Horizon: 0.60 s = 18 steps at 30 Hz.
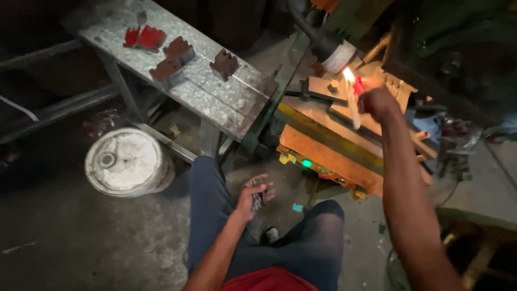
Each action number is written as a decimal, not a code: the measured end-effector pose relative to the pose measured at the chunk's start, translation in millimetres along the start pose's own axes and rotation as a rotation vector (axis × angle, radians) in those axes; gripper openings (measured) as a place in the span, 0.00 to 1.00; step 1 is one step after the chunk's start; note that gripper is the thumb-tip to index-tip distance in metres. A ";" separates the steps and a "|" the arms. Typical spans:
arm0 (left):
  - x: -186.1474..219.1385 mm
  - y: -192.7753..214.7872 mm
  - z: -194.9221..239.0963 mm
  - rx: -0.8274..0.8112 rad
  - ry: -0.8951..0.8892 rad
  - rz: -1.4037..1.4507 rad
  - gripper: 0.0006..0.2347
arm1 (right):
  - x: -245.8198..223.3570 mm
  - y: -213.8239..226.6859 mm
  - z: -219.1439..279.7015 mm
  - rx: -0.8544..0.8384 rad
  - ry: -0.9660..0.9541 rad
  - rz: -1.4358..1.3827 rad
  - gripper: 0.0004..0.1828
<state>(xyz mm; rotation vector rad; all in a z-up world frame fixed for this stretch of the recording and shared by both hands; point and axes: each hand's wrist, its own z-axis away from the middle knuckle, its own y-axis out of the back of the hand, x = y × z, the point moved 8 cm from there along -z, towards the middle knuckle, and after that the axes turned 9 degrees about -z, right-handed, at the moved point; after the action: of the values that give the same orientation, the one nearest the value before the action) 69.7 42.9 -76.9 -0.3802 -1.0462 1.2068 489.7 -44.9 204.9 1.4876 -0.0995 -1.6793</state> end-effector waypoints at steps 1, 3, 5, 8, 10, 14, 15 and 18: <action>-1.8 -5.4 -3.8 -0.003 -0.001 0.013 0.22 | -14.5 -2.8 31.7 -0.001 0.003 0.013 0.14; -3.3 -4.3 -0.1 0.006 0.009 0.012 0.23 | -45.4 -21.9 106.4 -0.109 0.190 -0.232 0.25; -8.3 -4.5 -2.6 -0.002 0.013 0.001 0.23 | -14.5 -38.8 130.4 -0.071 -0.006 -0.573 0.28; -15.1 -11.6 -2.9 -0.010 0.026 -0.003 0.23 | 65.2 -82.8 148.1 -0.175 0.002 -0.943 0.34; -19.5 -12.2 -3.1 -0.011 0.042 -0.009 0.22 | 66.0 -121.1 176.6 -0.311 0.210 -0.976 0.37; -51.0 22.3 -32.6 -0.008 0.048 0.007 0.23 | -13.7 -199.0 244.2 -0.646 0.741 -0.750 0.17; -65.3 40.3 -47.1 0.021 0.072 0.014 0.23 | -19.5 -208.9 247.7 -0.351 0.983 -0.194 0.15; -13.9 -5.2 2.3 0.002 0.034 -0.047 0.24 | -31.0 -248.3 151.4 -0.109 -0.046 -1.132 0.20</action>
<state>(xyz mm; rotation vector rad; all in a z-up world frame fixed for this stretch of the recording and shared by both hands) 71.0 28.0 -78.2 -0.3707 -1.0194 1.1558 226.8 58.8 129.9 1.4988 0.9586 -2.5067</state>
